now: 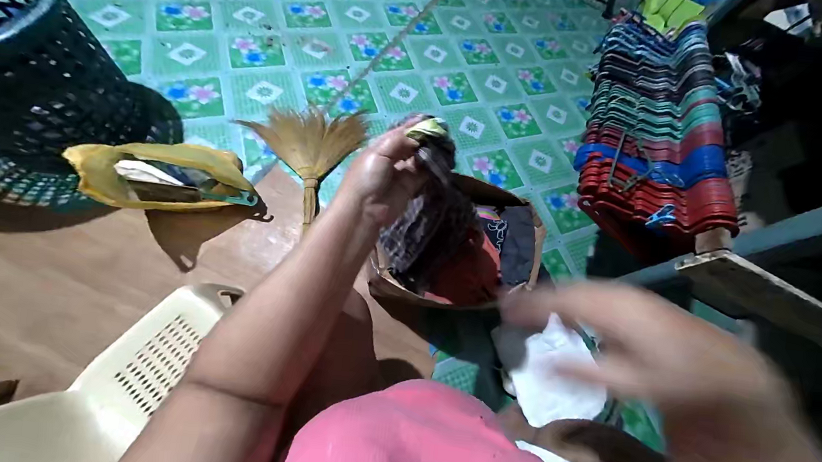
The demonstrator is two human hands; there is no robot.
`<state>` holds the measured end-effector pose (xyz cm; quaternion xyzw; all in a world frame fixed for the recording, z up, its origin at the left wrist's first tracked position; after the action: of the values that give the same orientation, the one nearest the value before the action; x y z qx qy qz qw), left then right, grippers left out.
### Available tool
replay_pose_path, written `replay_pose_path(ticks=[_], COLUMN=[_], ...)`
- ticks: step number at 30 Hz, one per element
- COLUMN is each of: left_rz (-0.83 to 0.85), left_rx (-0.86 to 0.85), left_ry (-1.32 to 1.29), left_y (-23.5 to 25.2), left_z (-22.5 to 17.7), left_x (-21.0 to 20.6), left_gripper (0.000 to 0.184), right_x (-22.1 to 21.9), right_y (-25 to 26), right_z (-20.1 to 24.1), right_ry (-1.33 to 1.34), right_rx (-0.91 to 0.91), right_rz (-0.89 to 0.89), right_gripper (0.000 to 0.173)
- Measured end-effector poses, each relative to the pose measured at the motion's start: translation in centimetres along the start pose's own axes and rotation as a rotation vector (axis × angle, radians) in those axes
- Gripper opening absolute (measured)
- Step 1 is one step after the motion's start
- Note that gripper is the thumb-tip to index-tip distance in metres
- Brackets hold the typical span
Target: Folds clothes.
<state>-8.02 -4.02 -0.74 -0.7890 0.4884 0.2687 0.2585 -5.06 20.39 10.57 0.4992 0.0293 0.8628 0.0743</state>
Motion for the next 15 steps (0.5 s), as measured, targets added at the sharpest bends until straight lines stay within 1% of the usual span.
replay_pose_path(ticks=[1,2,3,4,6,7,8,9,10,11,12,13,15], left_rz=[0.069,0.127,0.172,0.216,0.284,0.299,0.286,0.248,0.181,0.092,-0.007,-0.113,-0.294], left_rx=[-0.007,0.002,0.02,0.04,0.047,0.015,-0.042,-0.11,-0.174,-0.226,-0.248,-0.238,-0.156], left_ry=[0.049,0.103,0.159,0.222,0.328,0.383,0.436,0.481,0.495,0.474,0.425,0.357,0.203], left_y=[-0.8,-1.4,-1.9,-2.3,-2.1,-1.7,-1.3,-0.8,-0.2,0.5,1.1,1.6,2.5], left_z=[0.1,0.6,1.3,2.1,2.8,2.5,1.6,0.3,-1.2,-2.7,-3.8,-4.4,-4.4], left_x=[-1.4,-2.7,-3.7,-4.4,-4.2,-3.4,-2.2,-0.8,0.8,2.5,4.4,6.3,9.6], left_gripper=[0.042,0.043,0.042,0.04,0.041,0.043,0.046,0.046,0.045,0.042,0.04,0.037,0.034], right_x=[-2.1,-4.4,-6.4,-7.8,-8.2,-7.5,-6.2,-4.0,-1.2,1.6,4.0,5.7,7.6], right_y=[2.0,4.1,5.9,7.2,8.3,8.4,8.2,7.7,7.1,6.4,5.7,5.2,5.1], right_z=[-4.7,-8.8,-11.9,-14.2,-18.0,-19.9,-21.4,-21.8,-21.1,-19.9,-18.8,-18.3,-19.1], right_ry=[-0.001,0.04,0.111,0.203,0.309,0.37,0.427,0.463,0.476,0.481,0.482,0.479,0.521], right_rx=[-0.232,-0.41,-0.529,-0.591,-0.661,-0.727,-0.758,-0.76,-0.708,-0.617,-0.537,-0.522,-0.592], right_rz=[-0.087,-0.144,-0.209,-0.298,-0.538,-0.636,-0.752,-0.889,-1.027,-1.152,-1.251,-1.295,-1.234], right_gripper=[0.079,0.105,0.113,0.101,0.056,0.045,0.042,0.042,0.042,0.045,0.049,0.051,0.053])
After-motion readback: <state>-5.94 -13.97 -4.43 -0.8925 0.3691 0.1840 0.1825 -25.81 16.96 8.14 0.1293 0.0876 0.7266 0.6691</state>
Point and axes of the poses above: each hand's wrist, its own y-axis towards the middle knuckle, its own x-axis out of the back of the hand, z = x × y, the point moved 9 cm from there along y, towards the middle knuckle, and after that the axes turned 5 degrees about x, right-handed, at the moved point
